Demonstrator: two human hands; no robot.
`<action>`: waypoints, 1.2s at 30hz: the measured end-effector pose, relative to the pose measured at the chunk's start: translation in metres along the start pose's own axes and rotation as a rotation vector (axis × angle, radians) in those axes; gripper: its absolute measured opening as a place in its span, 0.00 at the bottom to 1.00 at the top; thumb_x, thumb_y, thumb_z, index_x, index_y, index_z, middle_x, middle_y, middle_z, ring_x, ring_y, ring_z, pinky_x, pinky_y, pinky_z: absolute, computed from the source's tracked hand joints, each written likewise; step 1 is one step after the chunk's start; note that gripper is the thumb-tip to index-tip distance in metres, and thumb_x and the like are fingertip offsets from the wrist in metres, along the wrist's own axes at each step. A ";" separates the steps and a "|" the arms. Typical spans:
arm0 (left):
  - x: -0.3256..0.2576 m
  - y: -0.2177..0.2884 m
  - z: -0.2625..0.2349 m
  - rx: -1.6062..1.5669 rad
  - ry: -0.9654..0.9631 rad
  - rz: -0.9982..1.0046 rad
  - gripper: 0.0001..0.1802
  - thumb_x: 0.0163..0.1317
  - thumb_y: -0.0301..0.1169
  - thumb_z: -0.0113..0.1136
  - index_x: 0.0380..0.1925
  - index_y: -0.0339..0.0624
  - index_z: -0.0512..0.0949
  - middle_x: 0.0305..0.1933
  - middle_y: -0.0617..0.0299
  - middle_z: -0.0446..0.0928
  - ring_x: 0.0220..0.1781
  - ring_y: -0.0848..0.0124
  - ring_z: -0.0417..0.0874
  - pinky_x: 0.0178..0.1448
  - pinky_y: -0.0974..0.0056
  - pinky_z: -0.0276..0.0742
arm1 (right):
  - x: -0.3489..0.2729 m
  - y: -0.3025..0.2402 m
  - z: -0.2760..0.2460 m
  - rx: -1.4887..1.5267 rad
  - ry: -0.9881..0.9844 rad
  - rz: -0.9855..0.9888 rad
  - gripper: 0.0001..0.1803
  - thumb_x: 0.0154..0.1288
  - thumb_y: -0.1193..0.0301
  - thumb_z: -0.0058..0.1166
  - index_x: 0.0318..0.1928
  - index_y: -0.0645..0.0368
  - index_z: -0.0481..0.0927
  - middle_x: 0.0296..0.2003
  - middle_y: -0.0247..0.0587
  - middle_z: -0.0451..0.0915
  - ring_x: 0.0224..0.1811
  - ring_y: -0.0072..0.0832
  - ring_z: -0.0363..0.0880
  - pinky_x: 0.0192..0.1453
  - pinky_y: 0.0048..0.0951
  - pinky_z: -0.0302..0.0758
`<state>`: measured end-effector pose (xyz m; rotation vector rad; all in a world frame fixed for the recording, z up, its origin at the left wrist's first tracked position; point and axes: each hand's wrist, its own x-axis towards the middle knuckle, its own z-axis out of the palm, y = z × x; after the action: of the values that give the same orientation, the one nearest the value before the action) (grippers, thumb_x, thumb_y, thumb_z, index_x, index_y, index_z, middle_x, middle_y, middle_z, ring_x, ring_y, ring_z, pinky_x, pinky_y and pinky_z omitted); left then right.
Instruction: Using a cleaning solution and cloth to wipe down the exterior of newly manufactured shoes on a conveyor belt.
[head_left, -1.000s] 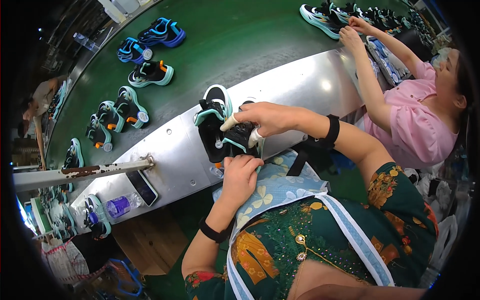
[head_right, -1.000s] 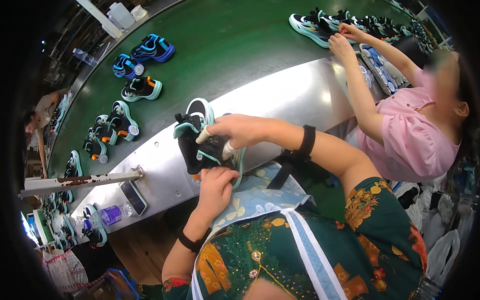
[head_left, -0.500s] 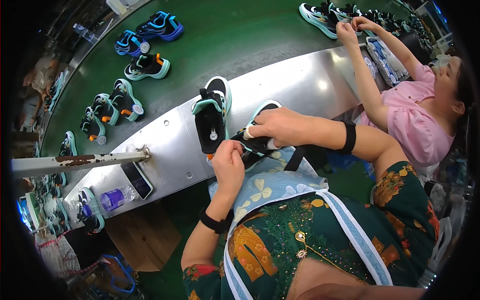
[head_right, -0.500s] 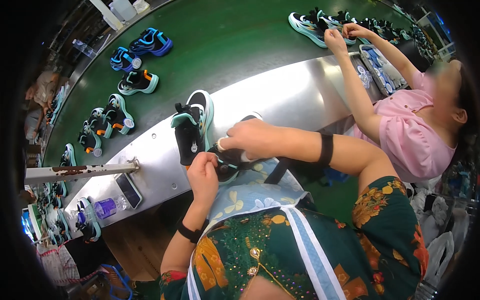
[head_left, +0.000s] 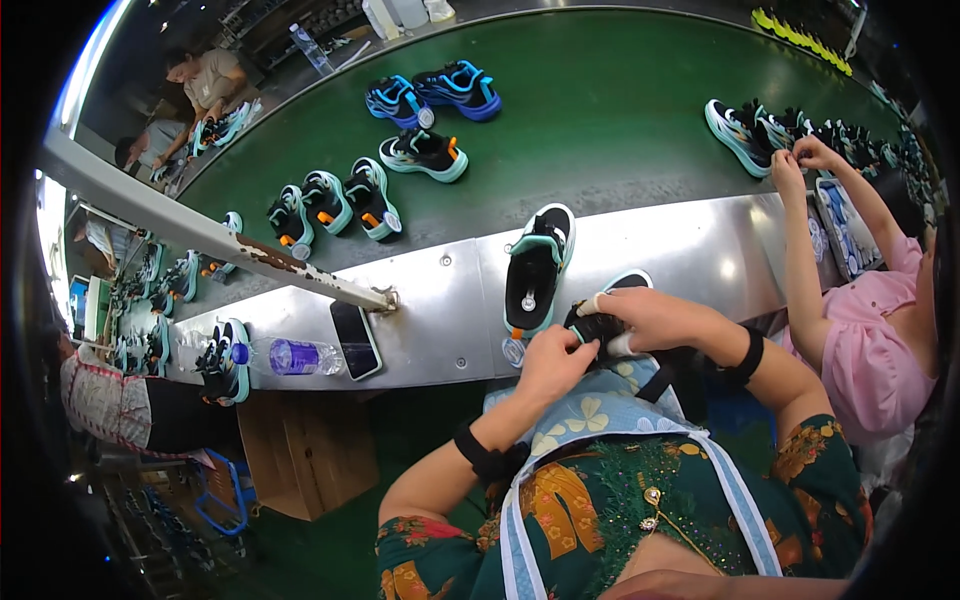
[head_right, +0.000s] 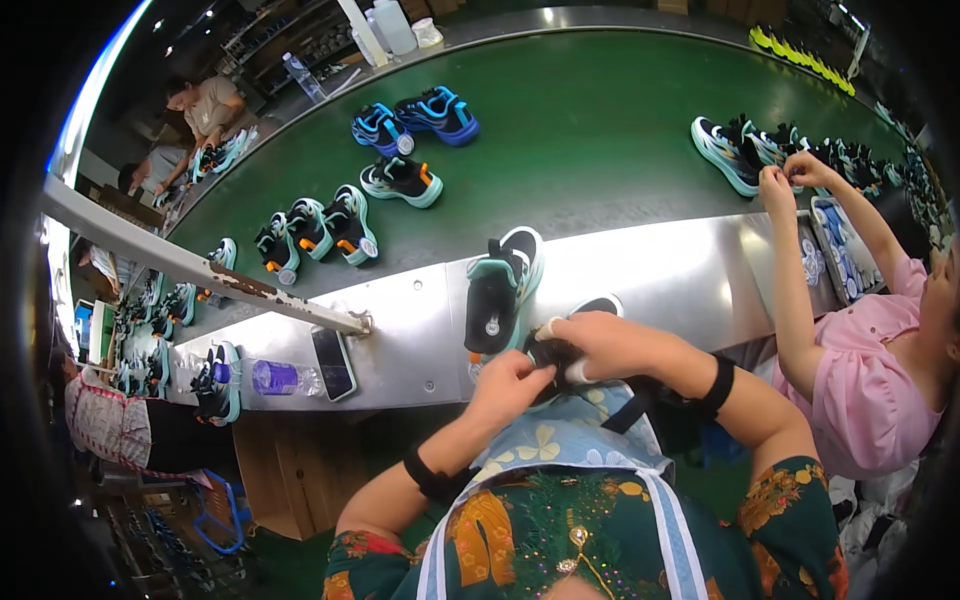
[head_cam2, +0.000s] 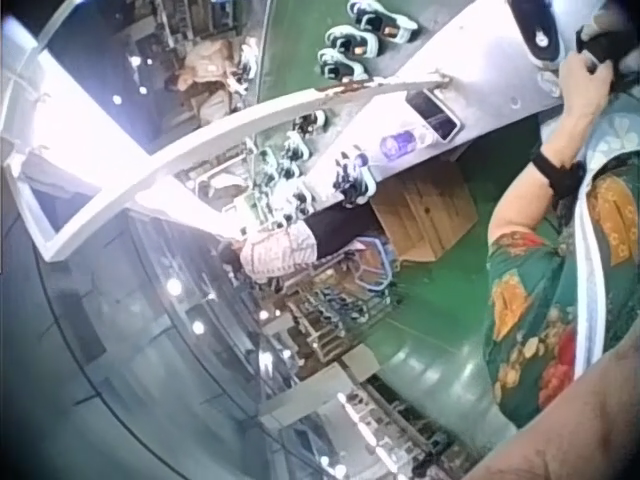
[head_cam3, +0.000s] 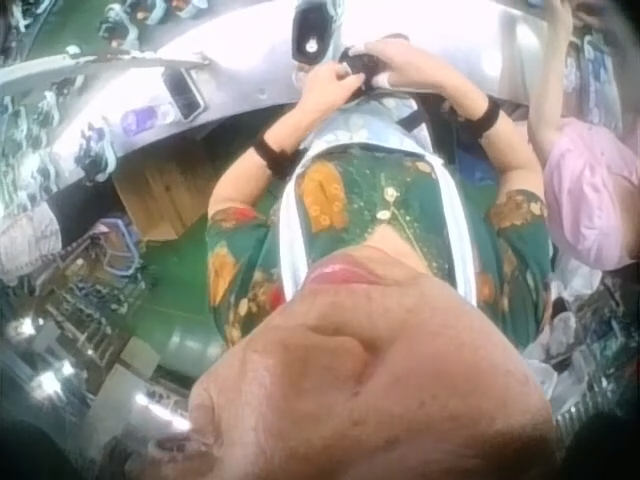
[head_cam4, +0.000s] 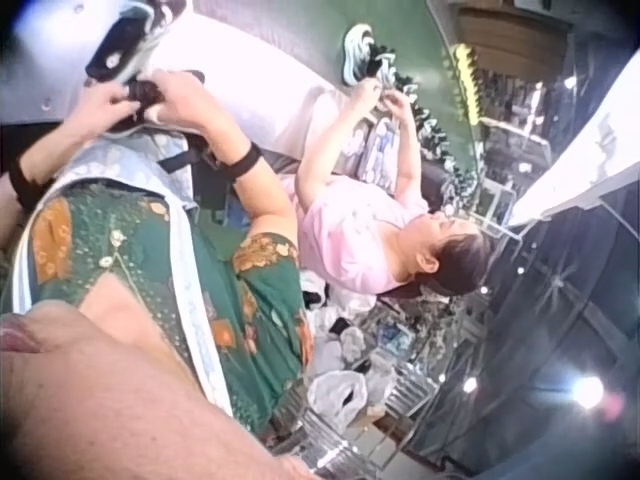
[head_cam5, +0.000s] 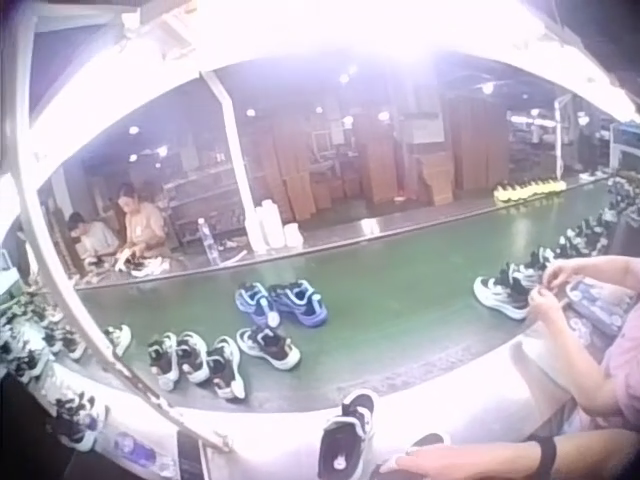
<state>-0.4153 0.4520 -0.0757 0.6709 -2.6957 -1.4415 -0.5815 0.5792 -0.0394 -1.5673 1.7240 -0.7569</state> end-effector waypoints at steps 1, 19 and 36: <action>0.001 -0.004 0.001 -0.032 0.022 -0.016 0.22 0.60 0.43 0.62 0.24 0.30 0.79 0.22 0.55 0.77 0.23 0.65 0.75 0.31 0.61 0.68 | -0.001 0.003 -0.004 -0.007 0.004 -0.008 0.29 0.52 0.75 0.60 0.58 0.58 0.72 0.37 0.53 0.78 0.41 0.46 0.78 0.45 0.39 0.74; -0.012 0.015 0.006 -0.291 -0.175 -0.217 0.19 0.65 0.39 0.58 0.23 0.34 0.78 0.15 0.65 0.72 0.17 0.80 0.71 0.24 0.69 0.66 | -0.012 -0.006 0.007 -0.238 0.220 0.073 0.17 0.54 0.66 0.65 0.43 0.59 0.79 0.28 0.46 0.78 0.32 0.47 0.79 0.36 0.43 0.74; -0.010 0.007 0.019 -0.149 -0.058 -0.075 0.15 0.61 0.37 0.60 0.29 0.33 0.79 0.24 0.47 0.75 0.25 0.56 0.76 0.32 0.57 0.68 | -0.020 -0.002 0.000 0.037 0.253 0.033 0.15 0.53 0.64 0.65 0.38 0.57 0.78 0.26 0.45 0.76 0.30 0.45 0.77 0.34 0.41 0.73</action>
<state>-0.4132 0.4743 -0.0790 0.7378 -2.5967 -1.6844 -0.5789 0.5986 -0.0360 -1.4641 1.8983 -1.0004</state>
